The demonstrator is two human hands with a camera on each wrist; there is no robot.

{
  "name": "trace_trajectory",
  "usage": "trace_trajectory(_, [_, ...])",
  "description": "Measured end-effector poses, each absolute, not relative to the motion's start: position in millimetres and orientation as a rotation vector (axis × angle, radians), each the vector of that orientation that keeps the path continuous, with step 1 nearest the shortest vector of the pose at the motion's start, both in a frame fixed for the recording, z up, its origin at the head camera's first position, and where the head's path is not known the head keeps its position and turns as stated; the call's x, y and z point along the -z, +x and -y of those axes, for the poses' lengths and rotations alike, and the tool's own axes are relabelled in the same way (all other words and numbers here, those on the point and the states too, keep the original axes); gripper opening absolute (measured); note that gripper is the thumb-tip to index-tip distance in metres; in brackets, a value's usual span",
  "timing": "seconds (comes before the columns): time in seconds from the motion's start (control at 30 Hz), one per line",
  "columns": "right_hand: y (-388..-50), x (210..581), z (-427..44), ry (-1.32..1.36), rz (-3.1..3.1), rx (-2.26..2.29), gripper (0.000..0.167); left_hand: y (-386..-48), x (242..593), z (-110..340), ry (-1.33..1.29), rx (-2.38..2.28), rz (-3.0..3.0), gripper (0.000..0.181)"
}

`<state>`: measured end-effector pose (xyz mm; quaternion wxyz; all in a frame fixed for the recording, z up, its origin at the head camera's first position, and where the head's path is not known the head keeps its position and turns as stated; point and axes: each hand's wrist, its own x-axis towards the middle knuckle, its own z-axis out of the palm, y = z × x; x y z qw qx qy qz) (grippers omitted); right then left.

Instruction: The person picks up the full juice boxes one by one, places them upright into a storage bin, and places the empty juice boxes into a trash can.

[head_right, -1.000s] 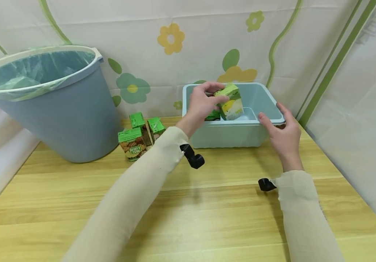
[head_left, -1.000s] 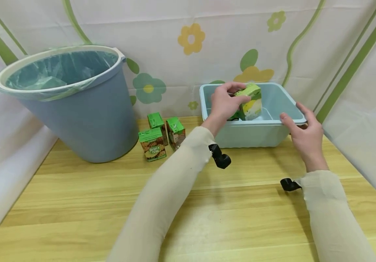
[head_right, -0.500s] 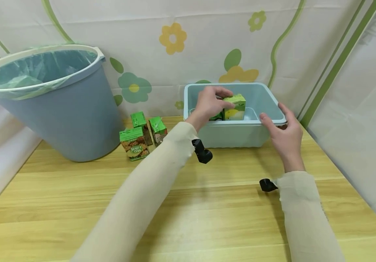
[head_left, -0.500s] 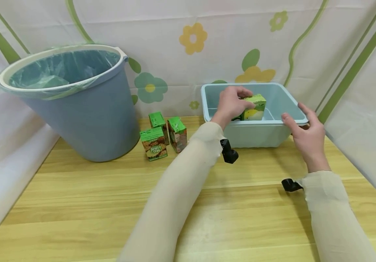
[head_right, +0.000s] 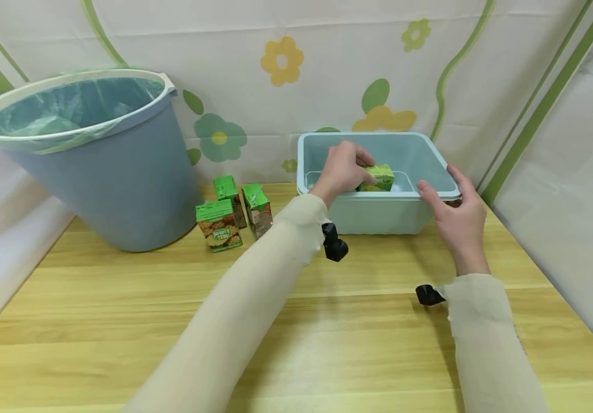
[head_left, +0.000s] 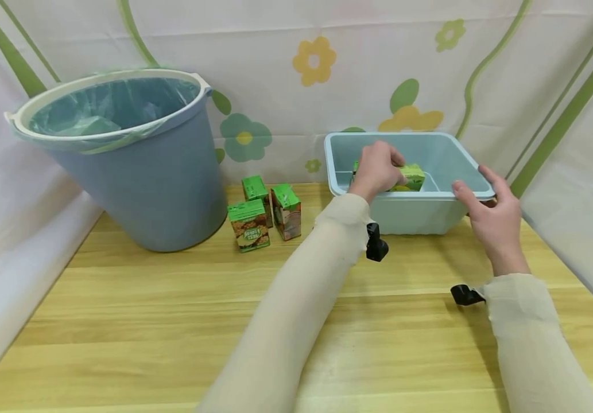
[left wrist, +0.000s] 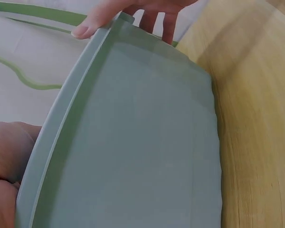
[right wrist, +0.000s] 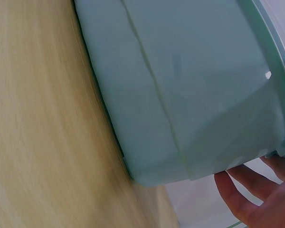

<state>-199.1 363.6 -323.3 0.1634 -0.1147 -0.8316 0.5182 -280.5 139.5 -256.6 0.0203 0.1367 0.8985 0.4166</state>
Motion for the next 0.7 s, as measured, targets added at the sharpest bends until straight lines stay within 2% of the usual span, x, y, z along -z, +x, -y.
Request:
trace_trajectory(0.07, [-198.7,323.7,-364.6,-0.328,2.37,-1.476,0.077,-279.4,256.3,-141.2,0.417,-1.257,-2.807,0.042])
trace_trajectory(0.17, [-198.7,324.1,-365.1,-0.326,2.371,-1.471,0.077,-278.1,256.8,-142.0,0.452,-1.23,-2.81,0.01])
trace_trajectory(0.23, [-198.8,324.1,-364.7,-0.324,2.37,-1.472,0.078,-278.2,257.9,-142.0,0.472,-1.237,-2.804,0.041])
trace_trajectory(0.3, [-199.0,324.1,-364.2,-0.323,2.366,-1.479,0.078,-279.1,258.9,-141.7,0.512,-1.229,-2.793,0.057])
trace_trajectory(0.37, [-199.4,324.3,-363.9,-0.32,2.359,-1.484,0.077,-279.7,258.9,-141.2,0.485,-1.241,-2.798,0.045])
trace_trajectory(0.43, [-199.7,324.6,-363.9,-0.316,2.354,-1.487,0.077,-280.9,258.3,-140.6,0.46,-1.247,-2.788,0.016])
trace_trajectory(0.47, [-199.8,324.7,-363.9,-0.317,2.35,-1.487,0.077,-281.3,257.9,-140.2,0.446,-1.258,-2.783,0.007])
trace_trajectory(0.53, [-199.7,325.0,-364.1,-0.315,2.347,-1.485,0.077,-281.8,257.4,-139.2,0.415,-1.302,-2.758,0.035])
trace_trajectory(0.7, [-199.2,325.6,-364.6,-0.318,2.345,-1.476,0.076,-282.5,258.1,-136.8,0.456,-1.438,-2.663,0.029])
